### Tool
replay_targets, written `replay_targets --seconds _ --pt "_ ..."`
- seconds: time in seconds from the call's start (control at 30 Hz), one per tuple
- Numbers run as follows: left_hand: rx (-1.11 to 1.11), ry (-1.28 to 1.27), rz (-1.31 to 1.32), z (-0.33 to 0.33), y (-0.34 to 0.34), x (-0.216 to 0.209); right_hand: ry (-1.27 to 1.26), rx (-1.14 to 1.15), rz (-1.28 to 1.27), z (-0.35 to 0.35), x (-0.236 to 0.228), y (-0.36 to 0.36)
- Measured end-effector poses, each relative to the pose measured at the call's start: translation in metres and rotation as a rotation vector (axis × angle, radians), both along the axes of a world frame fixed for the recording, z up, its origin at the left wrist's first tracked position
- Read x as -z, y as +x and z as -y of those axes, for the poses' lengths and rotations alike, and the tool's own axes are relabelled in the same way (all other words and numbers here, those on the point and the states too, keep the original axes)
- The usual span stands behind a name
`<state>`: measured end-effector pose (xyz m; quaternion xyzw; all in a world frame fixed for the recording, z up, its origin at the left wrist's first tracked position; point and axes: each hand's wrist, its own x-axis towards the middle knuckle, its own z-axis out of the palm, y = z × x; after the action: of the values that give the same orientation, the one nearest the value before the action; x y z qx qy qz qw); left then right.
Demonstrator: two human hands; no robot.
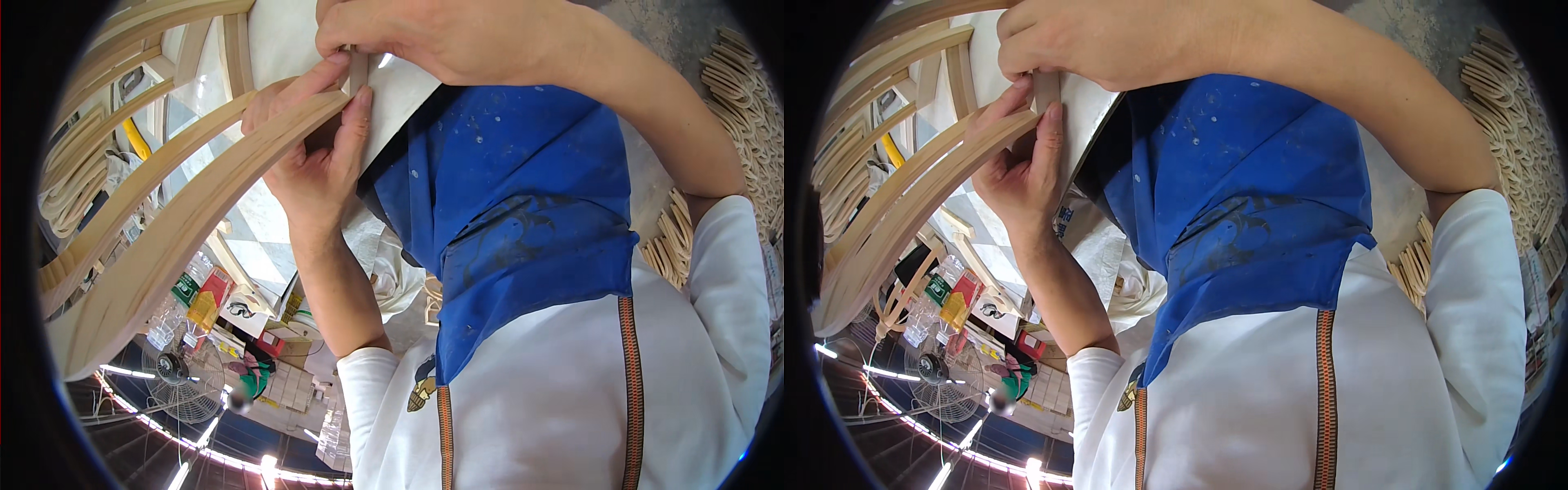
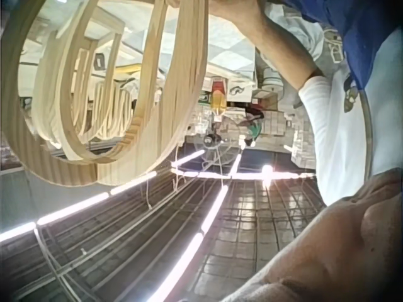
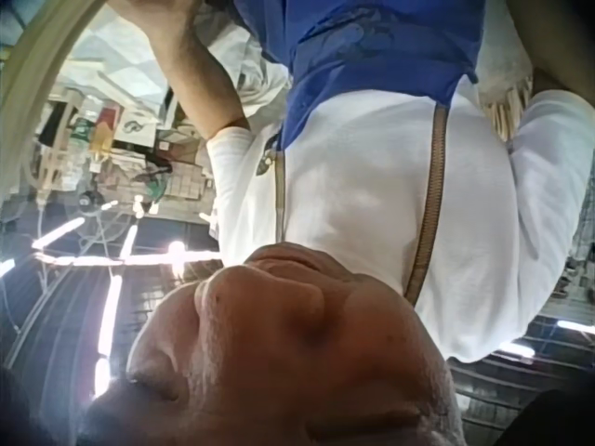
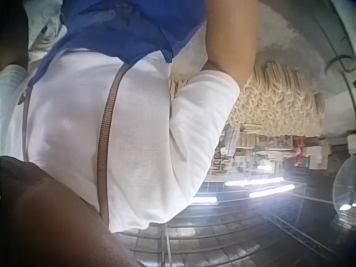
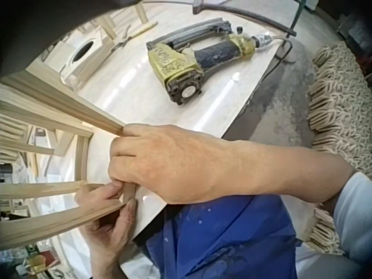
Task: Assemble curved wooden frame components using a pneumatic nail gun.
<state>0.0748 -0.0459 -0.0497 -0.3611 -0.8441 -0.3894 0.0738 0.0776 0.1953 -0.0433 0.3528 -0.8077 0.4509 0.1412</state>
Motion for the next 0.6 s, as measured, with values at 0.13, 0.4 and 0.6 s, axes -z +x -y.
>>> replay_targets --seconds 0.13,0.4,0.6 --pt "-0.035 -0.021 0.047 -0.001 0.003 -0.001 -0.135 0.092 -0.04 0.003 0.01 0.011" --pt "0.031 -0.036 -0.04 -0.005 -0.001 -0.009 0.491 0.71 -0.448 -0.091 -0.019 0.015" --pt "0.006 -0.025 0.0 0.0 0.002 -0.006 0.71 0.621 -0.226 -0.092 -0.041 0.009"
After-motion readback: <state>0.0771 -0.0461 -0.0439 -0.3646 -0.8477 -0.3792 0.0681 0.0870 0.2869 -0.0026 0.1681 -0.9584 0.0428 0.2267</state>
